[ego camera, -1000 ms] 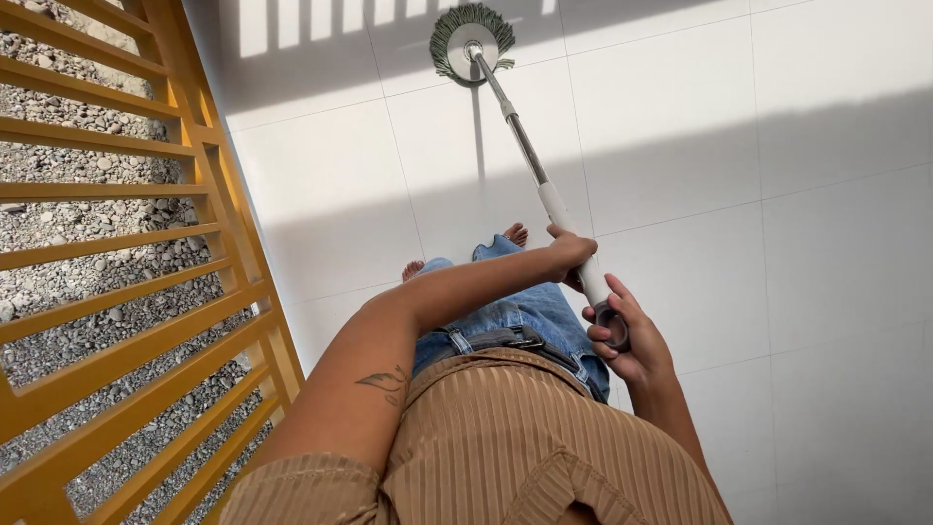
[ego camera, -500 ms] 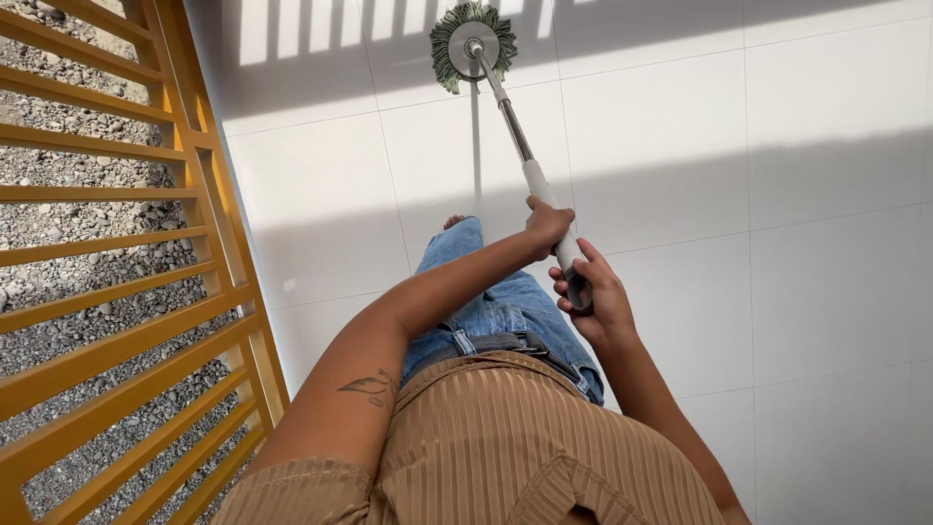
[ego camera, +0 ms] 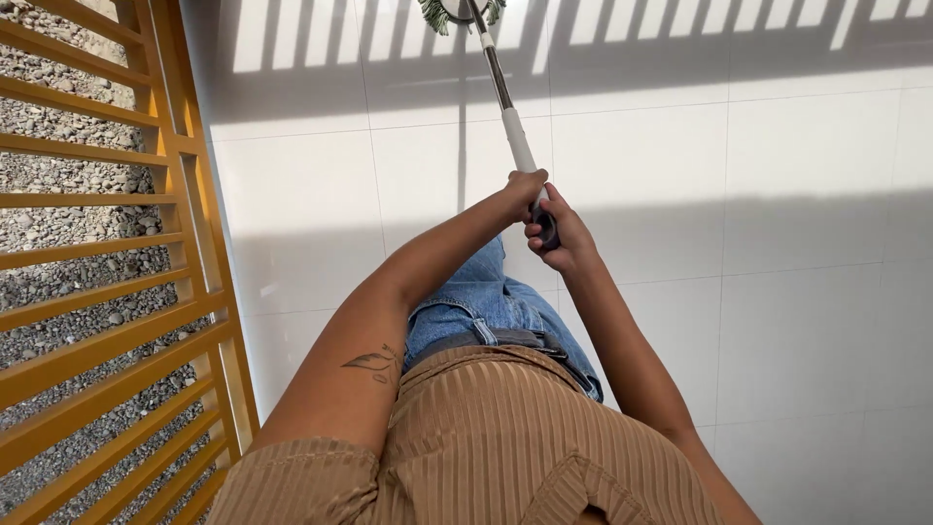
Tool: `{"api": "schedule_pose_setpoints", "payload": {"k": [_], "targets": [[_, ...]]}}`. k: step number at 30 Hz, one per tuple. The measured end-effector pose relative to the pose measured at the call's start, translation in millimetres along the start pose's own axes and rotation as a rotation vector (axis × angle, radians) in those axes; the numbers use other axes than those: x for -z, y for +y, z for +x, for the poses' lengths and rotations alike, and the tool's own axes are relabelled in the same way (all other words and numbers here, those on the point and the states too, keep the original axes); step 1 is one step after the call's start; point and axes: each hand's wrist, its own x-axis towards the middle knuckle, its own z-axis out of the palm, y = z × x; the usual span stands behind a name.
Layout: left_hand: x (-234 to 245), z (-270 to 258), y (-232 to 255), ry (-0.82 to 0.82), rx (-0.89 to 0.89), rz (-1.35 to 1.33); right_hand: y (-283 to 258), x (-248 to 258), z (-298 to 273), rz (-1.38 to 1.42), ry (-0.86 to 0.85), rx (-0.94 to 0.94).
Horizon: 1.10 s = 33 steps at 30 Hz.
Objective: Mopping a tiled balcony floor using a spin mop.
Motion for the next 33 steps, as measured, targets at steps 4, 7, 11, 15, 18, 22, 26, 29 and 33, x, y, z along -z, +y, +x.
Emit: {"api": "schedule_pose_setpoints", "payload": {"k": [4,7,11,15,18,22,26,29,33], "targets": [[-46,-80,-3,-0.035,0.111,0.003,-15,36,-76,0.083,-0.048,-0.110],[-65,-71,-26,-0.127,0.205,0.005,-26,44,-104,0.066,-0.018,-0.161],[-54,-67,18,-0.112,0.150,0.012,-48,32,-70,0.006,-0.050,-0.104],[-26,-3,58,-0.028,0.010,0.009,-70,-2,4,-0.051,-0.076,-0.031],[6,24,110,0.096,-0.133,0.041,-98,-40,73,-0.074,-0.118,0.002],[43,39,168,0.107,-0.268,0.165,-129,-92,112,-0.082,-0.114,0.025],[46,67,138,0.117,-0.242,0.275,-118,-93,91,-0.166,-0.053,-0.034],[18,20,101,0.076,-0.253,0.324,-98,-49,59,-0.195,-0.148,-0.043],[-36,-103,82,-0.134,-0.028,0.294,-87,12,-37,-0.194,-0.106,-0.198]]}}
